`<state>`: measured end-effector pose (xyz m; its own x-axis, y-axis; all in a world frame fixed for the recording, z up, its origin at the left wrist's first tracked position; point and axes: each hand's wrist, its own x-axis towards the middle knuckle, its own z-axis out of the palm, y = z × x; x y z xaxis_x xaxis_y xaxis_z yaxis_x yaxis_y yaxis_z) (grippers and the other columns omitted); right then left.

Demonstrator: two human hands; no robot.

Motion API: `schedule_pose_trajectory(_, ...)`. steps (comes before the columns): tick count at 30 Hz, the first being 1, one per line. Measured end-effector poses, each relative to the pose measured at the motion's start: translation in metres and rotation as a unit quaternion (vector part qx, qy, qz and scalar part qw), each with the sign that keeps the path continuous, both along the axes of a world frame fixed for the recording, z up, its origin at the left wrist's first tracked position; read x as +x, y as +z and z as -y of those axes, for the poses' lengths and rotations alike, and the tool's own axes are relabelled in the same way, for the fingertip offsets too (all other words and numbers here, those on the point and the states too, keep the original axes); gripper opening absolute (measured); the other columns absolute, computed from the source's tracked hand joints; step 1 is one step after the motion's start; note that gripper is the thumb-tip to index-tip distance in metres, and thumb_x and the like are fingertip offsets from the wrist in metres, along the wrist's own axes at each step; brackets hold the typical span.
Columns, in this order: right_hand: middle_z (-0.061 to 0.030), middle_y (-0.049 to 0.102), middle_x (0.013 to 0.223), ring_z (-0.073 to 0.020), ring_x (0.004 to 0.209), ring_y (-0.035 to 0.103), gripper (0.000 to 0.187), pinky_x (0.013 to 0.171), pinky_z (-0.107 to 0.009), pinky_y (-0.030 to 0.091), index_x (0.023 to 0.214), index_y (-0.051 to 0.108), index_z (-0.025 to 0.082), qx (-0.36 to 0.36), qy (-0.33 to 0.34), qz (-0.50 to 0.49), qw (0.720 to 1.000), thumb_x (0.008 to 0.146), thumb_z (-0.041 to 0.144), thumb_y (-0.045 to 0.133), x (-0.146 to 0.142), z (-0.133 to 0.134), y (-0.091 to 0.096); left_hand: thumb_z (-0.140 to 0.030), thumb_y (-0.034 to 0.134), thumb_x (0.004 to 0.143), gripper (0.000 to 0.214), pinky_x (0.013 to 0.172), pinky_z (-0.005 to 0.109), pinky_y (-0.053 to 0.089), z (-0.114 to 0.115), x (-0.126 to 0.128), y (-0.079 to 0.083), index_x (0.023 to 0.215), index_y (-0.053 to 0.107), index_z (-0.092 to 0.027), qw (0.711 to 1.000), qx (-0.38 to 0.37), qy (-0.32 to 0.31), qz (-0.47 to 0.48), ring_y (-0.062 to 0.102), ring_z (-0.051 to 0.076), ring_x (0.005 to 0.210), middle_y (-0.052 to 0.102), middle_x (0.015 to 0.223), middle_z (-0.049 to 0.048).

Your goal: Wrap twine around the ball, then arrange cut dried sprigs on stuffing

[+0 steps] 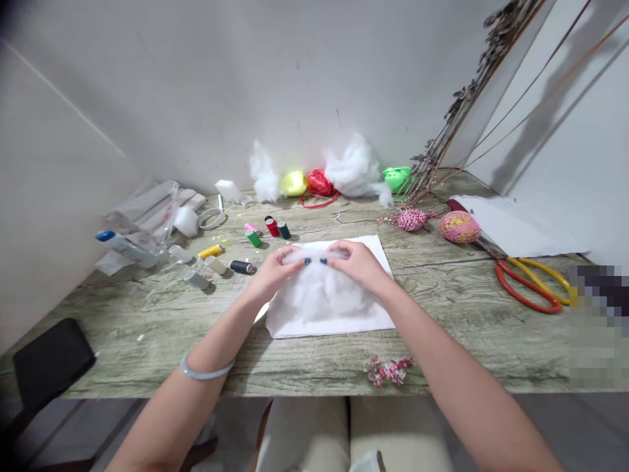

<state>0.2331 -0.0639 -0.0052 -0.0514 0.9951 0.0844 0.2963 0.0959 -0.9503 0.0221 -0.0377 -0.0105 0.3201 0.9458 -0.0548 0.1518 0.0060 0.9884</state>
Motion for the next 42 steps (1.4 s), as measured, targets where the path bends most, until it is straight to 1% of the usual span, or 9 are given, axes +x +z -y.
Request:
schedule_pose_trajectory(7, -0.0032, 0.071, 0.075, -0.0174, 0.067, 0.061, 0.022, 0.063, -0.03, 0.048, 0.079, 0.071, 0.019, -0.033, -0.088, -0.015, 0.995, 0.062, 0.032, 0.075, 0.034, -0.012, 0.002, -0.039, 0.083, 0.058, 0.04, 0.06, 0.023, 0.043, -0.021, -0.018, 0.003, 0.086, 0.07, -0.014, 0.991, -0.034, 0.108, 0.072, 0.058, 0.012, 0.064, 0.068, 0.074, 0.0017)
schedule_pose_trajectory(12, -0.0064, 0.072, 0.092, -0.0207, 0.081, 0.065, 0.042, 0.069, -0.033, 0.052, 0.097, 0.07, 0.02, -0.047, -0.064, -0.076, 0.994, 0.064, 0.046, 0.079, 0.038, -0.015, -0.004, -0.046, 0.083, 0.059, 0.047, 0.057, 0.021, 0.04, -0.021, -0.017, 0.002, 0.093, 0.07, -0.016, 0.993, -0.041, 0.103, 0.05, 0.056, 0.011, 0.064, 0.066, 0.076, 0.0008)
schedule_pose_trajectory(16, -0.0097, 0.066, 0.119, -0.0249, 0.107, 0.062, 0.042, 0.092, -0.042, 0.051, 0.111, 0.066, 0.023, 0.061, -0.09, 0.003, 0.994, 0.074, 0.041, 0.074, 0.029, -0.011, -0.002, -0.048, 0.08, 0.065, 0.045, 0.054, 0.019, 0.037, -0.014, -0.009, 0.001, 0.096, 0.066, -0.018, 0.996, -0.035, 0.078, 0.035, 0.051, 0.009, 0.06, 0.061, 0.072, -0.0018)
schedule_pose_trajectory(20, -0.0063, 0.067, 0.118, -0.025, 0.116, 0.057, 0.028, 0.104, -0.044, 0.041, 0.11, 0.068, 0.027, 0.194, -0.097, 0.105, 0.971, 0.084, 0.037, 0.067, 0.015, 0.001, 0.009, -0.047, 0.079, 0.068, 0.039, 0.056, 0.019, 0.038, -0.007, -0.005, 0.005, 0.089, 0.065, -0.017, 0.998, -0.028, 0.016, 0.059, 0.053, 0.009, 0.063, 0.063, 0.076, -0.0005)
schedule_pose_trajectory(23, -0.0046, 0.071, 0.109, -0.0245, 0.109, 0.061, 0.03, 0.1, -0.042, 0.043, 0.109, 0.068, 0.028, 0.144, -0.03, 0.106, 0.983, 0.08, 0.035, 0.071, 0.001, 0.009, 0.009, -0.046, 0.077, 0.072, 0.035, 0.058, 0.02, 0.039, -0.003, -0.003, 0.006, 0.091, 0.066, -0.018, 0.998, -0.002, -0.015, 0.055, 0.054, 0.01, 0.065, 0.064, 0.079, -0.0002)
schedule_pose_trajectory(27, -0.004, 0.072, 0.095, -0.0227, 0.092, 0.065, 0.011, 0.088, -0.037, 0.047, 0.086, 0.07, 0.023, 0.061, -0.002, 0.074, 0.995, 0.079, 0.032, 0.068, -0.007, 0.008, 0.0, -0.047, 0.076, 0.072, 0.034, 0.058, 0.021, 0.038, -0.003, 0.0, 0.0, 0.086, 0.068, -0.017, 0.999, -0.001, -0.015, 0.049, 0.053, 0.01, 0.063, 0.064, 0.075, 0.0007)
schedule_pose_trajectory(30, -0.0036, 0.072, 0.086, -0.0214, 0.083, 0.064, 0.014, 0.079, -0.035, 0.047, 0.08, 0.069, 0.022, 0.038, 0.016, 0.064, 0.997, 0.08, 0.036, 0.066, -0.003, 0.004, -0.003, -0.049, 0.08, 0.066, 0.038, 0.056, 0.021, 0.036, -0.006, 0.002, -0.004, 0.078, 0.067, -0.015, 0.998, -0.015, 0.009, 0.067, 0.049, 0.009, 0.06, 0.06, 0.068, -0.0002)
schedule_pose_trajectory(38, -0.0048, 0.073, 0.082, -0.022, 0.079, 0.064, 0.012, 0.075, -0.035, 0.047, 0.077, 0.07, 0.021, 0.031, -0.039, 0.092, 0.994, 0.075, 0.033, 0.067, 0.008, -0.003, -0.004, -0.053, 0.084, 0.059, 0.045, 0.06, 0.022, 0.041, -0.014, -0.003, -0.009, 0.078, 0.068, -0.015, 0.991, -0.03, 0.075, 0.105, 0.05, 0.009, 0.061, 0.059, 0.066, -0.0015)
schedule_pose_trajectory(42, -0.0057, 0.073, 0.086, -0.0232, 0.083, 0.065, 0.016, 0.083, -0.038, 0.048, 0.082, 0.071, 0.021, 0.042, -0.057, 0.064, 0.995, 0.073, 0.035, 0.069, 0.011, -0.006, -0.009, -0.054, 0.081, 0.063, 0.049, 0.069, 0.023, 0.047, -0.014, -0.004, -0.006, 0.095, 0.07, -0.019, 0.991, -0.023, 0.07, 0.109, 0.058, 0.011, 0.073, 0.065, 0.083, 0.0008)
